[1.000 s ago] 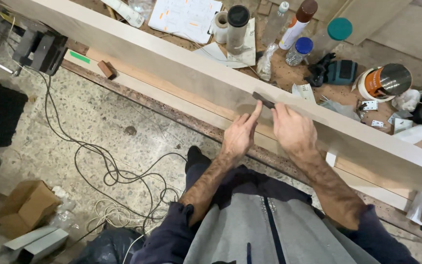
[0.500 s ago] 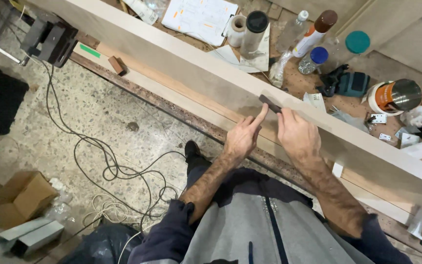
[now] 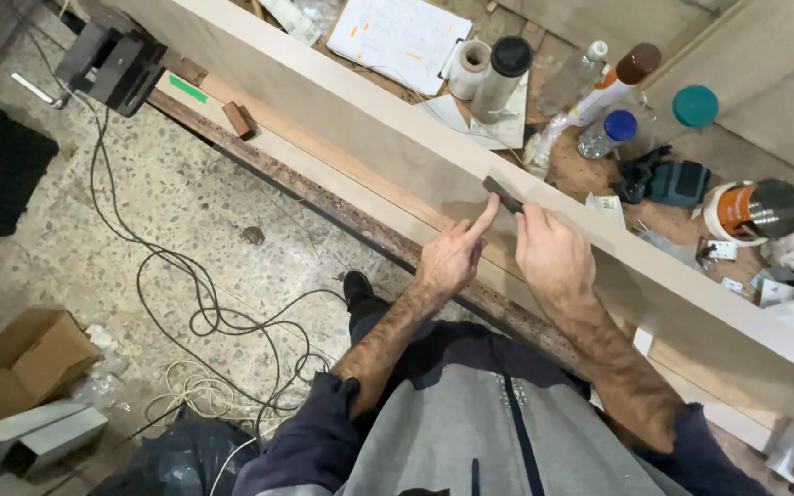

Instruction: Applying edge banding to a wooden board and trimming it with a scraper tool.

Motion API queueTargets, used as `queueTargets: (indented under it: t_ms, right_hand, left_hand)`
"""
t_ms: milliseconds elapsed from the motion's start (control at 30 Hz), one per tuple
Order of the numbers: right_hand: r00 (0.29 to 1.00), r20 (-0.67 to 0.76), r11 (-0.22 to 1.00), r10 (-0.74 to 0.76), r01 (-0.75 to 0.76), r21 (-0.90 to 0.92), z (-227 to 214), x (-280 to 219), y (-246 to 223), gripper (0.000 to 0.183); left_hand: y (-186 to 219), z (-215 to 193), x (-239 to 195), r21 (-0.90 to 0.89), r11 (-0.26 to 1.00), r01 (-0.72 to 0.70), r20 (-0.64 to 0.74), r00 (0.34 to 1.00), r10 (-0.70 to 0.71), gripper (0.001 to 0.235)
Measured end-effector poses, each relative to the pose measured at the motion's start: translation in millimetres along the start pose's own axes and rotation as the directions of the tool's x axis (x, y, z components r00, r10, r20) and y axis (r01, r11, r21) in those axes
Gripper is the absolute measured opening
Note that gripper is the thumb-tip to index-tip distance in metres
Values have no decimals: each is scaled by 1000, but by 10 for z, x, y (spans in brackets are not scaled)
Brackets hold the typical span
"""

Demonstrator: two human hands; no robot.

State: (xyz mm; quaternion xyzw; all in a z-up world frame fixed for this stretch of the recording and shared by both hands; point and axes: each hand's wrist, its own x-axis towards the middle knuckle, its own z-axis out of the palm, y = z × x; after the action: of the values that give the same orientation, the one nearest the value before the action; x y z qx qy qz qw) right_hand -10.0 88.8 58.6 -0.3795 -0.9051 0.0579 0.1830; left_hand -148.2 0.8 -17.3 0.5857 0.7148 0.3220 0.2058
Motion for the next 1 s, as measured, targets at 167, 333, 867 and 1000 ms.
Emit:
queueTargets:
  t_ms: [167,333,867,1000]
  right_hand:
    - [998,58,999,33,-32,-14,206,88,-97,19]
    - [999,40,1000,26,-27,14,122,174,-240,16]
    - [999,4,997,46,-46,-58,235,272,-437,15]
    - [998,44,998,51,-49,-34,344,378,-510,17]
  left_hand:
    - [-150,-186,27,-24,999,44,64,997,-42,81]
    - [-321,-220,45,19,999,-34,3,999,34,81]
    - [-598,-358,132,4,997,-82,30,996,82,86]
    - [-675,-450,140,0,998,-62,48,997,62,86]
